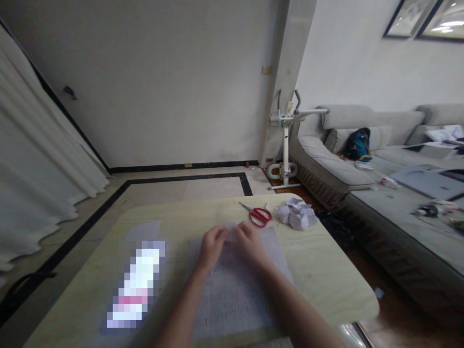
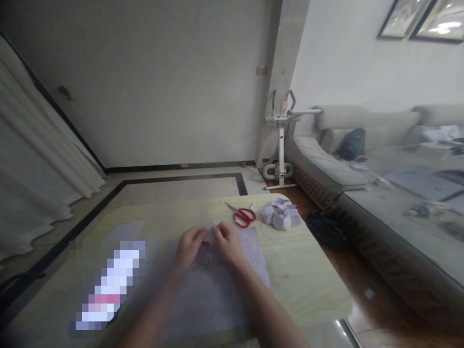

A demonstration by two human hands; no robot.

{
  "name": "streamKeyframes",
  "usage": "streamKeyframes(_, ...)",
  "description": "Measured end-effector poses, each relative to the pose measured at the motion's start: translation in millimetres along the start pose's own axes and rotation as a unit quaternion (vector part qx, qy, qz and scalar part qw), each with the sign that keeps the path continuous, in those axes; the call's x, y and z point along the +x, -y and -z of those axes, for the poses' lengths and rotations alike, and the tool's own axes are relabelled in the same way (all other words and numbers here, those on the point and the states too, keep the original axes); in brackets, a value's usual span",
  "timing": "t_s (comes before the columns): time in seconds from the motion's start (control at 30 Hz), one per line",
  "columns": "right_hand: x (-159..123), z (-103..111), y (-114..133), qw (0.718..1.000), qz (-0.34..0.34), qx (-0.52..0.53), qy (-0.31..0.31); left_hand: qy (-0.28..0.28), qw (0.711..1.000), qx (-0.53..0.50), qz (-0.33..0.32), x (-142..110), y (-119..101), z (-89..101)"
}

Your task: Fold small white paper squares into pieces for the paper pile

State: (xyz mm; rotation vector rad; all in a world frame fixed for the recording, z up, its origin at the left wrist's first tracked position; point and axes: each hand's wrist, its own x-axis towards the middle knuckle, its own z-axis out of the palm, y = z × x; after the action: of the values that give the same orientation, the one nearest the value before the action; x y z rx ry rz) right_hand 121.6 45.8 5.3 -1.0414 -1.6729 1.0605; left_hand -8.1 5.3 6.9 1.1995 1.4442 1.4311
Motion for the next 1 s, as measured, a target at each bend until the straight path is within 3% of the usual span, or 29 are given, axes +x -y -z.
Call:
streamKeyframes(0.43, 0, 4, 7, 0.999, -0.026, 0.008, 0.023, 0.063, 0.998, 0.027, -0.008, -1, -1, 3.7)
streamKeyframes(0.7, 0, 2, -4, 0.999, 0.004, -0.004, 0.035, 0.011, 1.000, 0.003, -0.004, 0, -1, -0.2)
streamKeyframes(0.9, -1, 4, 7, 1.000, -0.014, -0.006, 0.026, 0.039, 0.999, 0.007, 0.001, -2, -3, -0.2)
streamKeyframes(1.0, -2, 6, 12, 0.999, 0.001, -0.011, 0.038, 0.022, 1.000, 0.011, -0.002, -3, -1, -1.1)
